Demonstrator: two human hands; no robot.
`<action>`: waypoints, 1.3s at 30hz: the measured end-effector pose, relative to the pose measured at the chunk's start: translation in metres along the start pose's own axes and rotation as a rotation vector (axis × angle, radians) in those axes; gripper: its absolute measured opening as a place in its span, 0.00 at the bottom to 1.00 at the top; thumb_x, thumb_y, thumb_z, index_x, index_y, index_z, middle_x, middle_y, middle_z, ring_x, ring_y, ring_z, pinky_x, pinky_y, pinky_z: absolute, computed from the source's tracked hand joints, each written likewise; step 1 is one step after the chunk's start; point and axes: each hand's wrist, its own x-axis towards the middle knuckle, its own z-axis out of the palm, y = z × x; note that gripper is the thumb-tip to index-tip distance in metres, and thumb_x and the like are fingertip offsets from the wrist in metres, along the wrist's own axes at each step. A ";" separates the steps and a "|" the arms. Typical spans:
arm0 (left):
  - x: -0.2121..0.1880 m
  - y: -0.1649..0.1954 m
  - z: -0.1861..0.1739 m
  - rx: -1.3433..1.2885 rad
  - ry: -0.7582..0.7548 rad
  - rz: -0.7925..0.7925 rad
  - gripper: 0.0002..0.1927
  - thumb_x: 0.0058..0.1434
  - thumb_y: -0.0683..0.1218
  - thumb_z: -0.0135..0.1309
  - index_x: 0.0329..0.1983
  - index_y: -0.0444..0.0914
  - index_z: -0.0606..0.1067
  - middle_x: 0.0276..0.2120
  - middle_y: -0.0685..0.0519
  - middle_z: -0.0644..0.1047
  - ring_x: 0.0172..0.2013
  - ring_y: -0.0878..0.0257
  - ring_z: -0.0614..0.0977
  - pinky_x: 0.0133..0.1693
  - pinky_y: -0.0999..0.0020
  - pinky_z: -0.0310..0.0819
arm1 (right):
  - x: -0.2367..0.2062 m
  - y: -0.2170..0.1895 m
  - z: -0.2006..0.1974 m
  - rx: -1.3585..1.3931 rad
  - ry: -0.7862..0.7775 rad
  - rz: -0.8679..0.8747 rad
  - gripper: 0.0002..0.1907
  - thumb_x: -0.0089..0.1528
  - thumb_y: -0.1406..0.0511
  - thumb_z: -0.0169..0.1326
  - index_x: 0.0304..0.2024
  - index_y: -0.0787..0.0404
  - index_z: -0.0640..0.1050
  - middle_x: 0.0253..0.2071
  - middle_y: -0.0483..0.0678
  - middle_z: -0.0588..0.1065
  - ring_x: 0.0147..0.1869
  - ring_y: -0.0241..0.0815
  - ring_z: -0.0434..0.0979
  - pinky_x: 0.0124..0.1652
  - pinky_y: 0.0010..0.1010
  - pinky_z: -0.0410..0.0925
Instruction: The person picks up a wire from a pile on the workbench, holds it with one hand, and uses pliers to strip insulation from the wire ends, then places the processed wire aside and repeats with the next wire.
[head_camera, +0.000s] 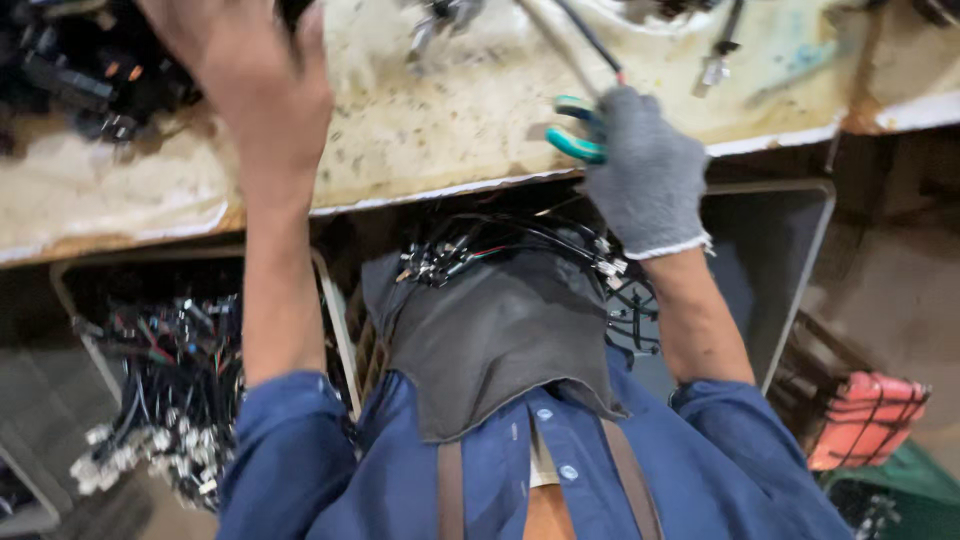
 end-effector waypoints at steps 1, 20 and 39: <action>-0.006 0.008 0.000 -0.253 0.057 -0.012 0.12 0.71 0.40 0.58 0.55 0.39 0.71 0.45 0.45 0.74 0.51 0.47 0.77 0.55 0.44 0.65 | 0.005 0.003 -0.004 0.076 0.034 -0.009 0.17 0.64 0.64 0.68 0.51 0.61 0.76 0.41 0.52 0.78 0.38 0.52 0.82 0.36 0.37 0.73; -0.104 0.131 -0.004 -0.973 -0.496 -0.274 0.18 0.69 0.45 0.58 0.59 0.34 0.74 0.38 0.52 0.80 0.38 0.69 0.80 0.43 0.73 0.76 | -0.004 -0.050 -0.025 0.965 -0.203 0.007 0.11 0.59 0.69 0.62 0.42 0.62 0.76 0.38 0.50 0.76 0.36 0.43 0.76 0.38 0.35 0.69; -0.104 0.139 -0.015 -0.867 -0.282 -0.064 0.18 0.70 0.45 0.59 0.60 0.33 0.73 0.48 0.49 0.80 0.47 0.64 0.82 0.51 0.72 0.77 | -0.029 -0.047 -0.031 0.688 -0.149 -0.067 0.05 0.62 0.66 0.62 0.40 0.59 0.79 0.34 0.50 0.78 0.38 0.48 0.81 0.39 0.33 0.72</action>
